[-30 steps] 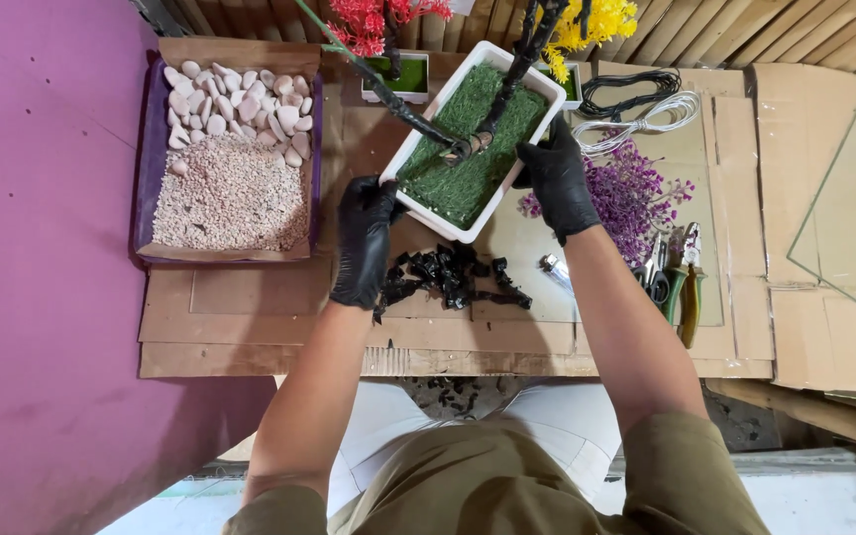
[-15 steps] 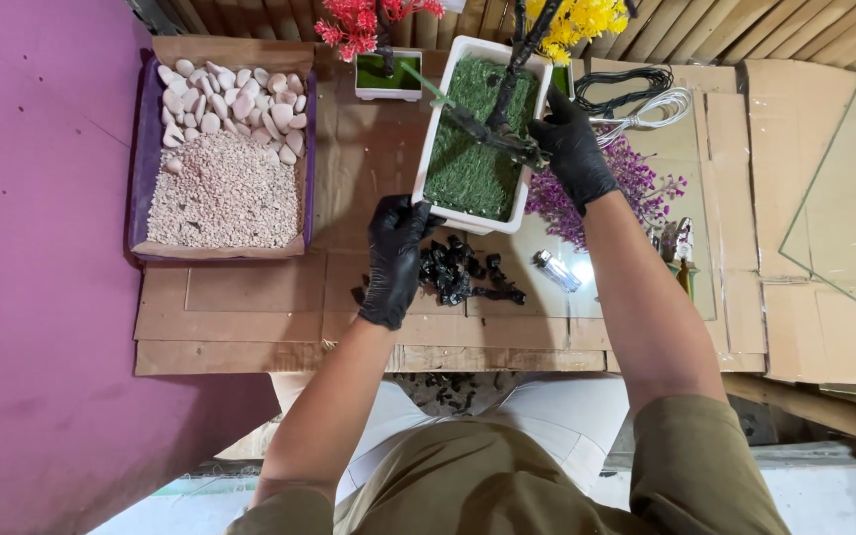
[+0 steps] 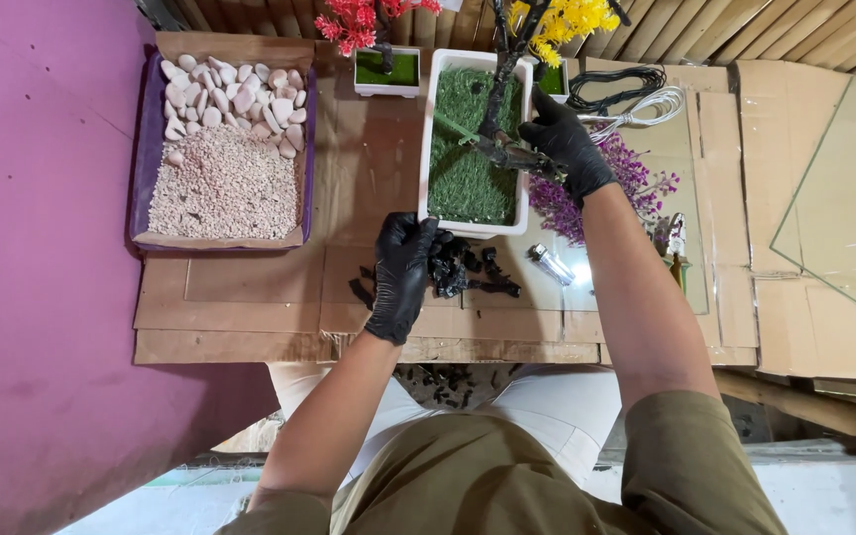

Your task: The person wraps black tape around the branches of a small bonsai tree in a white rectangular pot. They use a lighter to heat the tape ends and secure them, then trim the excess tape with scissors. The person also handles a pile of black tape scraps on the table.

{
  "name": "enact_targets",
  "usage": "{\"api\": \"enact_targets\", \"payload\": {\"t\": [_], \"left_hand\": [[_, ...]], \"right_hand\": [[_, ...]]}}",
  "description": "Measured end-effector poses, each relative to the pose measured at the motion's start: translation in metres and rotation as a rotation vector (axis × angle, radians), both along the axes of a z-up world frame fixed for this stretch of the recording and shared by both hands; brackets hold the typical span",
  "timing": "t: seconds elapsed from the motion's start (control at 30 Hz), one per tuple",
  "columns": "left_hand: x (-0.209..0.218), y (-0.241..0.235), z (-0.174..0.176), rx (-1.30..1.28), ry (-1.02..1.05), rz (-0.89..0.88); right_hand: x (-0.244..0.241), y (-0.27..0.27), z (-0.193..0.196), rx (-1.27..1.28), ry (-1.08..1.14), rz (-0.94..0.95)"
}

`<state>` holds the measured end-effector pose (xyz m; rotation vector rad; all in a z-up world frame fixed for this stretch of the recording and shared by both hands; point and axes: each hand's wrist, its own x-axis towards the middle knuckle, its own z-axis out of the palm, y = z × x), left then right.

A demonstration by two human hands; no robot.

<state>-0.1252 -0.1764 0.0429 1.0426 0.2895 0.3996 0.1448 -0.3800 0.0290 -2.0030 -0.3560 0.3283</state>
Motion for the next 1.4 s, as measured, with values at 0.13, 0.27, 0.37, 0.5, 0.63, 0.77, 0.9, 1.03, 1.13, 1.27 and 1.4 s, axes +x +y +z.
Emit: {"api": "enact_targets", "payload": {"t": [0.13,0.27,0.37,0.5,0.63,0.77,0.9,1.03,1.13,1.27,1.4], "left_hand": [[-0.005,0.003,0.006,0.059,0.035,-0.015],[-0.015,0.019,0.014,0.135,0.057,-0.112],[-0.027,0.053,-0.055,0.889,-0.092,0.108],[-0.06,0.061,-0.055,1.413,-0.184,0.365],[-0.092,0.055,-0.026,1.113,0.015,0.356],[-0.102,0.05,-0.045,1.253,0.035,0.297],[-0.103,0.05,-0.067,1.339,0.05,0.27],[-0.101,0.054,-0.083,1.38,0.03,0.254],[-0.102,0.052,-0.085,1.395,0.028,0.236],[-0.099,0.049,-0.074,1.536,0.017,0.216],[-0.098,0.047,-0.072,1.632,0.044,0.222]], "right_hand": [[-0.018,0.007,0.018,-0.014,0.013,-0.007],[-0.06,0.01,0.028,0.606,0.381,-0.375],[-0.116,-0.001,-0.005,0.523,-0.156,-0.388],[-0.211,-0.026,-0.037,-0.039,-0.736,-0.374],[-0.262,0.0,-0.048,-0.103,-0.718,-0.132],[-0.266,0.031,-0.037,-0.285,-0.772,0.151],[-0.252,0.056,-0.06,-0.457,-0.871,0.193],[-0.249,0.063,-0.058,-0.458,-0.917,0.195],[-0.256,0.054,-0.072,-0.414,-0.929,0.207],[-0.263,0.045,-0.087,-0.421,-0.985,0.228],[-0.267,0.044,-0.074,-0.391,-1.01,0.232]]}}
